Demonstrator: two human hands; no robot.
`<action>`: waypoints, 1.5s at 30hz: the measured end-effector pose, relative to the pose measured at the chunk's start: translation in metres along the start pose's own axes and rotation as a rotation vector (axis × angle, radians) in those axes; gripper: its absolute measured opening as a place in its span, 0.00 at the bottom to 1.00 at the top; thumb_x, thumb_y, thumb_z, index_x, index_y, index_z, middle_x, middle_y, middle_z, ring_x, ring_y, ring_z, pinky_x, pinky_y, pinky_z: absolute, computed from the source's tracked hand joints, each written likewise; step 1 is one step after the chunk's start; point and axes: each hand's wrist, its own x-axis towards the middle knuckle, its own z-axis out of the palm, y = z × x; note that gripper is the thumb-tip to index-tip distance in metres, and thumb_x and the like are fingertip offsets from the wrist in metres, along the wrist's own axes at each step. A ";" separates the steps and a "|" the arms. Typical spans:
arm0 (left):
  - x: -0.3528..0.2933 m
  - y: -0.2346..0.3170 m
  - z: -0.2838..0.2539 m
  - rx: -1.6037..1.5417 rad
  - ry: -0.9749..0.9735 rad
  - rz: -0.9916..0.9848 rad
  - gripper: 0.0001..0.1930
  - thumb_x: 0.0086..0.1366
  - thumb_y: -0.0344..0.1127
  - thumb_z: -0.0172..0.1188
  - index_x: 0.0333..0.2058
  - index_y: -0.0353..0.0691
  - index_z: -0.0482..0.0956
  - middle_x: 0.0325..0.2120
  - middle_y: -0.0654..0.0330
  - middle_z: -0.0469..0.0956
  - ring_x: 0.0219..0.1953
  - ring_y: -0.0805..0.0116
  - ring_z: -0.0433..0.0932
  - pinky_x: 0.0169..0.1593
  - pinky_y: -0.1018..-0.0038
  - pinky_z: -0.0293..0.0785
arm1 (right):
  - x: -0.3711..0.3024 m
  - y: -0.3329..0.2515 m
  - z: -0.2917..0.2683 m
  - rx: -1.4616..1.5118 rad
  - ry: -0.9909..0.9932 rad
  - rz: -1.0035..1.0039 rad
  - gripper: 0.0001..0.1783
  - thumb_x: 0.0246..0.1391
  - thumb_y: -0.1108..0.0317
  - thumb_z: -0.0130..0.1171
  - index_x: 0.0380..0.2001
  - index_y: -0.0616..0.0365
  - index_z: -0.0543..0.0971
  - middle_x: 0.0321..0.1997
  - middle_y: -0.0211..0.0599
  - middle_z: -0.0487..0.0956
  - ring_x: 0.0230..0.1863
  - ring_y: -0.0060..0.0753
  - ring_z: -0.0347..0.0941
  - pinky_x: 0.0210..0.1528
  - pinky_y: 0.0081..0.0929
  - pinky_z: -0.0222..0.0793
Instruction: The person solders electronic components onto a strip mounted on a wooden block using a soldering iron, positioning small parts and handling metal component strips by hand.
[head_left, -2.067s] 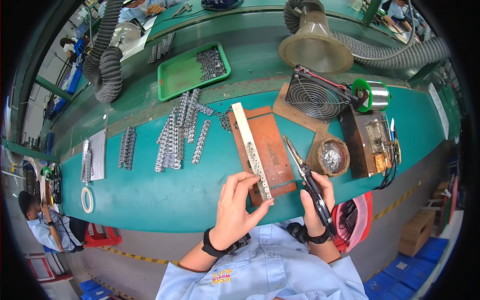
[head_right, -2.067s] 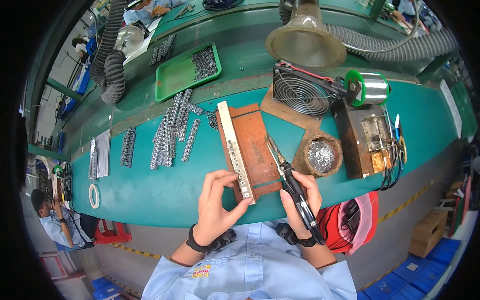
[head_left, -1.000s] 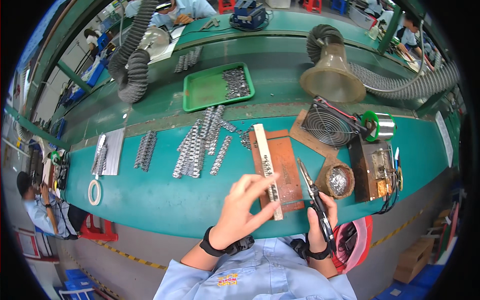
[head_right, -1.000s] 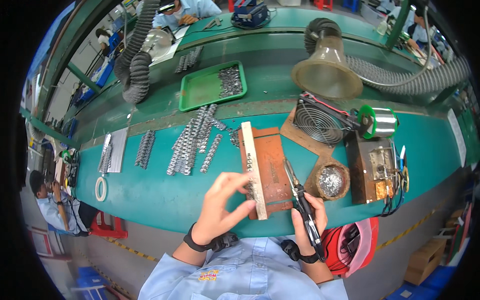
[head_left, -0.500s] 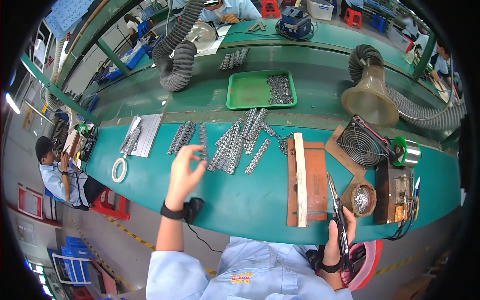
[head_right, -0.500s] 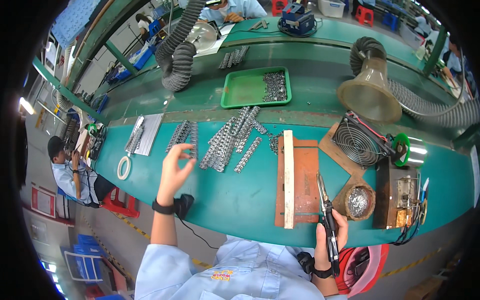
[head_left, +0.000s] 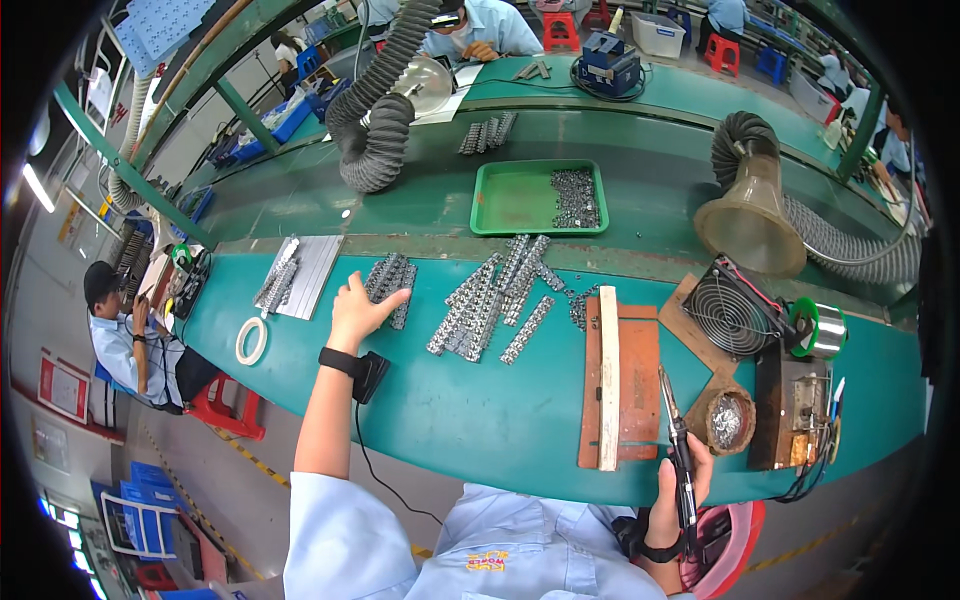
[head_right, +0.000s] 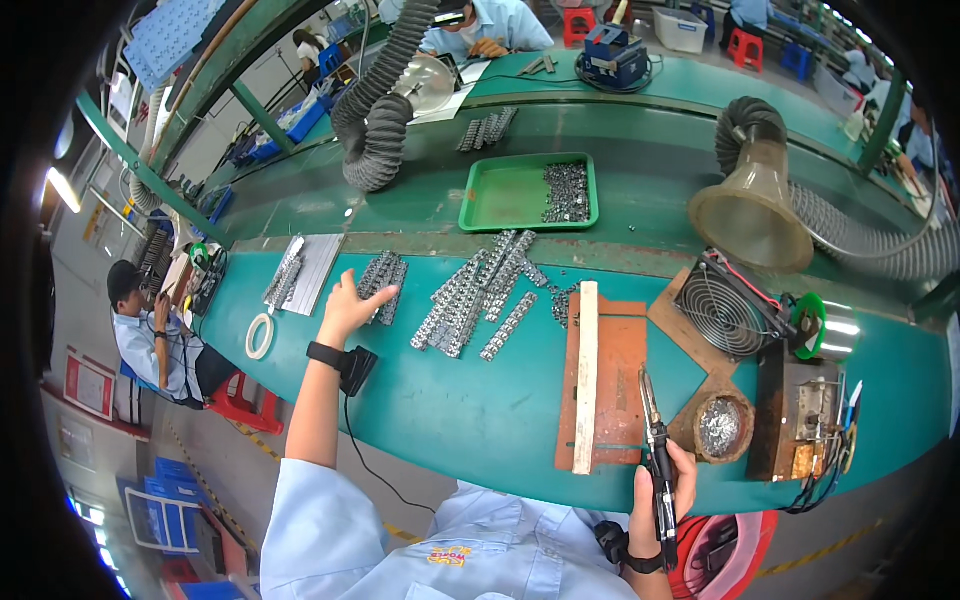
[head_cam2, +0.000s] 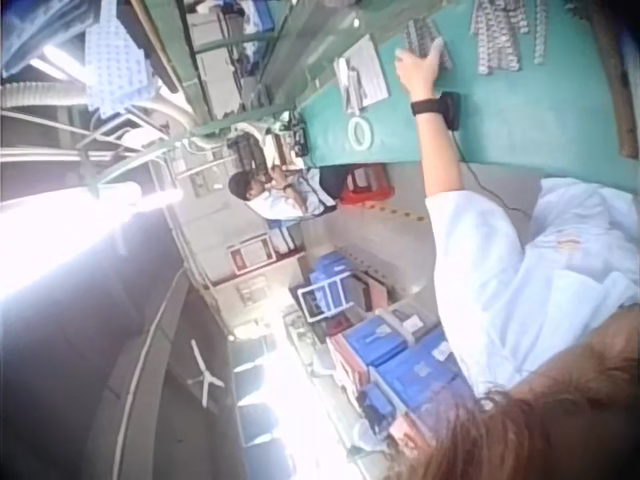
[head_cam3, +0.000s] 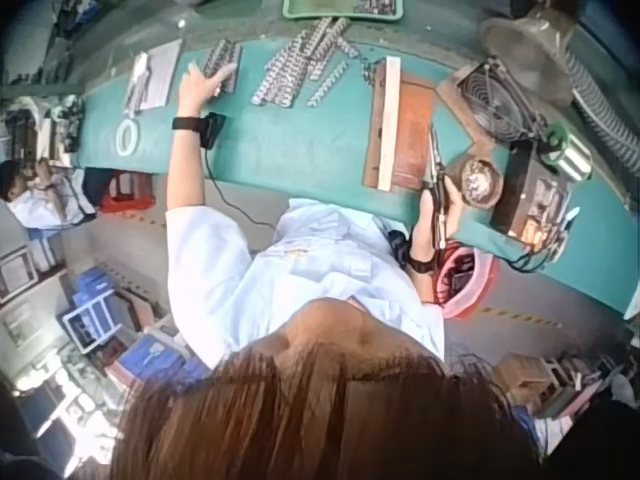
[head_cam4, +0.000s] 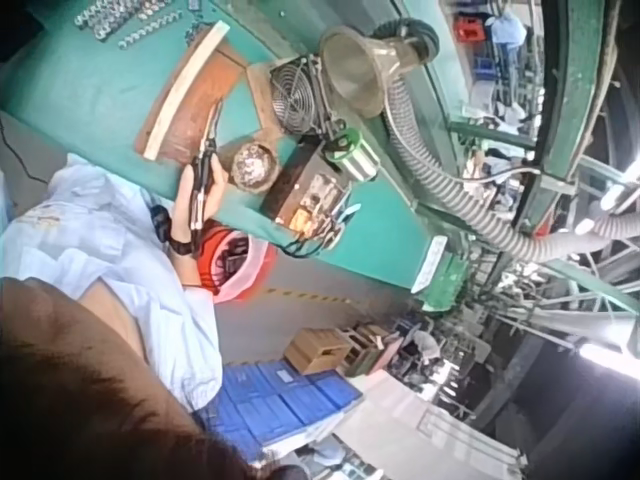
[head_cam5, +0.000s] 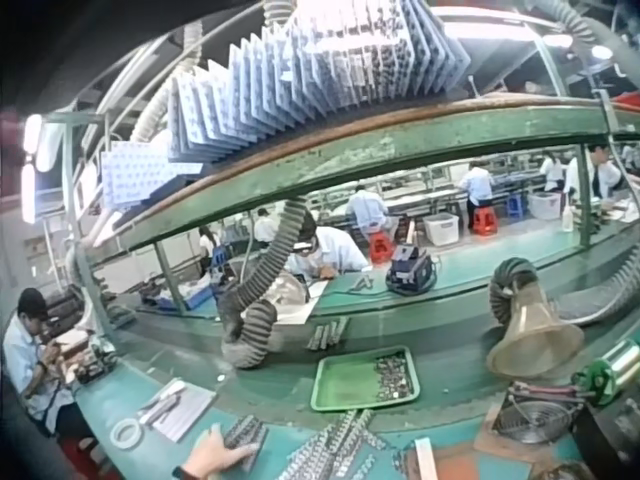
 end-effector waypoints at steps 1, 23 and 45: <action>0.003 0.002 0.002 -0.005 -0.096 -0.032 0.41 0.40 0.55 0.67 0.45 0.29 0.63 0.38 0.43 0.70 0.41 0.46 0.71 0.45 0.62 0.68 | 0.000 0.000 0.000 0.009 0.002 0.004 0.22 0.49 0.68 0.53 0.47 0.64 0.65 0.40 0.35 0.68 0.42 0.24 0.64 0.48 0.22 0.59; 0.036 0.002 -0.008 -0.100 -0.413 -0.173 0.43 0.32 0.53 0.71 0.41 0.25 0.65 0.39 0.42 0.72 0.43 0.53 0.72 0.47 0.69 0.68 | 0.001 0.004 -0.004 0.046 -0.072 -0.009 0.21 0.47 0.71 0.52 0.46 0.64 0.64 0.40 0.35 0.65 0.41 0.26 0.63 0.48 0.23 0.57; 0.142 0.056 -0.053 -0.594 -0.554 -0.113 0.28 0.42 0.38 0.68 0.40 0.27 0.68 0.27 0.60 0.74 0.28 0.73 0.71 0.34 0.79 0.68 | 0.008 -0.019 -0.014 -0.251 -0.196 -0.234 0.24 0.46 0.72 0.57 0.47 0.66 0.65 0.39 0.50 0.69 0.40 0.47 0.67 0.45 0.35 0.63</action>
